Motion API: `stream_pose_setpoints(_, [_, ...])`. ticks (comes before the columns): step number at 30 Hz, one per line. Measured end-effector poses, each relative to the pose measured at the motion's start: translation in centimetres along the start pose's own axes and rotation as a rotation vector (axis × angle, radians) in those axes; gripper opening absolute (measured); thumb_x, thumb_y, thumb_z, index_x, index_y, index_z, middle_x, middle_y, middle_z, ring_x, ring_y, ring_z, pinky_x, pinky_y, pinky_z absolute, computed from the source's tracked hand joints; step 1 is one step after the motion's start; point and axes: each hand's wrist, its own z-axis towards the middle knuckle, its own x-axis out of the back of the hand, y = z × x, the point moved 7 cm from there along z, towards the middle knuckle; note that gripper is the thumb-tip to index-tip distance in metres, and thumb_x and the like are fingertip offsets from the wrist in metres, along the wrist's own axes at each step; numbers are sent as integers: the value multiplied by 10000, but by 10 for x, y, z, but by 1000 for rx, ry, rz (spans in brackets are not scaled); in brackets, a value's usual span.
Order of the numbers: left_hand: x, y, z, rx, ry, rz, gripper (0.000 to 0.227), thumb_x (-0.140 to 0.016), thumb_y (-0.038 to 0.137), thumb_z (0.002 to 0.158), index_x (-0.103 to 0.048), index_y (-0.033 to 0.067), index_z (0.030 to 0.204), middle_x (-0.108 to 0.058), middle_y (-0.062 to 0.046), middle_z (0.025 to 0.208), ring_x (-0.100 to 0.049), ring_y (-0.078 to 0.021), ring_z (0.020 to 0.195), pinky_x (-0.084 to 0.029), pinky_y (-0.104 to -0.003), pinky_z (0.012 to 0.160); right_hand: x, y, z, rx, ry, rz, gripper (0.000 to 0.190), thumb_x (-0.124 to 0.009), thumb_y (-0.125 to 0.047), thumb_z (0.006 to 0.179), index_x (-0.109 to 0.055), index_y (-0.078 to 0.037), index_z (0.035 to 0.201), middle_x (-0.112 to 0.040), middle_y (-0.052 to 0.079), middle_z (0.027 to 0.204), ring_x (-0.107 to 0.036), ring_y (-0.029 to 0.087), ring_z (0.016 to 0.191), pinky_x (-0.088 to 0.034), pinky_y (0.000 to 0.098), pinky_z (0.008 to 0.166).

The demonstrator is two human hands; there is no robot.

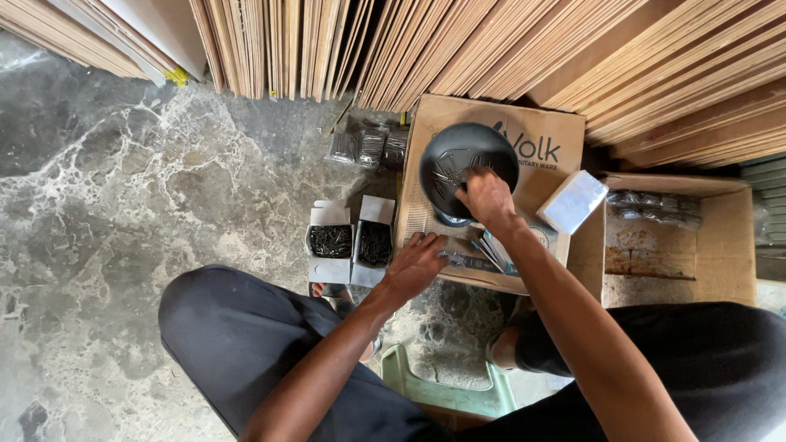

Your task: The person sits on a low stool and sorts small metal fasteners from a black bowl into two white boxes. They pick up the fasteners by hand and place them into the boxes, occasionally adjusting the bowl and boxes.

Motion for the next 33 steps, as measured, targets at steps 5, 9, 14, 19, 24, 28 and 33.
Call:
stream_pose_setpoints(5, [6,-14,0,1,16,-82,95,-547,77,803,-608,104,735,-516,-116,938,-503,-261,835,-390,-383,744,54,-9,-24,-78,67,253,298,-730,-213,713,-620,5,885,-614,181,792,-622,378,802,-529,470,651])
stream_pose_setpoints(9, [-15,-20,-7,-32,53,-139,77,-530,93,823,-567,78,757,-517,-170,955,-519,-301,866,-400,-388,696,73,-27,-66,-5,5,378,266,-751,-293,691,-629,-62,742,-638,109,638,-651,280,625,-521,376,567])
stream_pose_setpoints(14, [-15,-19,-8,-36,32,-143,160,-486,89,822,-578,68,693,-544,-124,934,-517,-275,842,-396,-386,700,38,-32,-108,49,-161,399,259,-691,-279,746,-593,-47,685,-616,144,583,-632,302,555,-504,389,523])
stream_pose_setpoints(19, [-2,-11,-1,15,-2,-153,181,-481,99,822,-601,114,687,-547,-85,901,-522,-252,851,-397,-376,690,13,-37,-123,-86,-250,357,339,-654,-369,787,-580,-87,612,-567,58,513,-598,233,468,-470,339,468])
stream_pose_setpoints(24, [-12,-12,-1,62,-66,-99,157,-540,128,821,-616,129,684,-535,-47,900,-517,-228,831,-378,-359,696,-32,-30,-126,-55,-253,199,264,-588,-333,817,-661,-79,822,-612,117,748,-638,327,709,-521,442,584])
stream_pose_setpoints(28, [-21,-17,-5,82,-38,-109,145,-556,135,814,-617,129,683,-529,-48,892,-526,-233,847,-382,-360,687,-27,-43,-126,-14,-250,125,208,-566,-293,801,-630,-96,819,-579,94,765,-618,302,764,-533,420,605])
stream_pose_setpoints(33, [2,-9,1,107,-57,-134,171,-559,121,818,-622,140,660,-527,-66,889,-506,-233,821,-375,-353,691,-14,-59,-127,25,-141,73,148,-564,-203,803,-627,-70,814,-571,100,746,-610,298,785,-532,410,589])
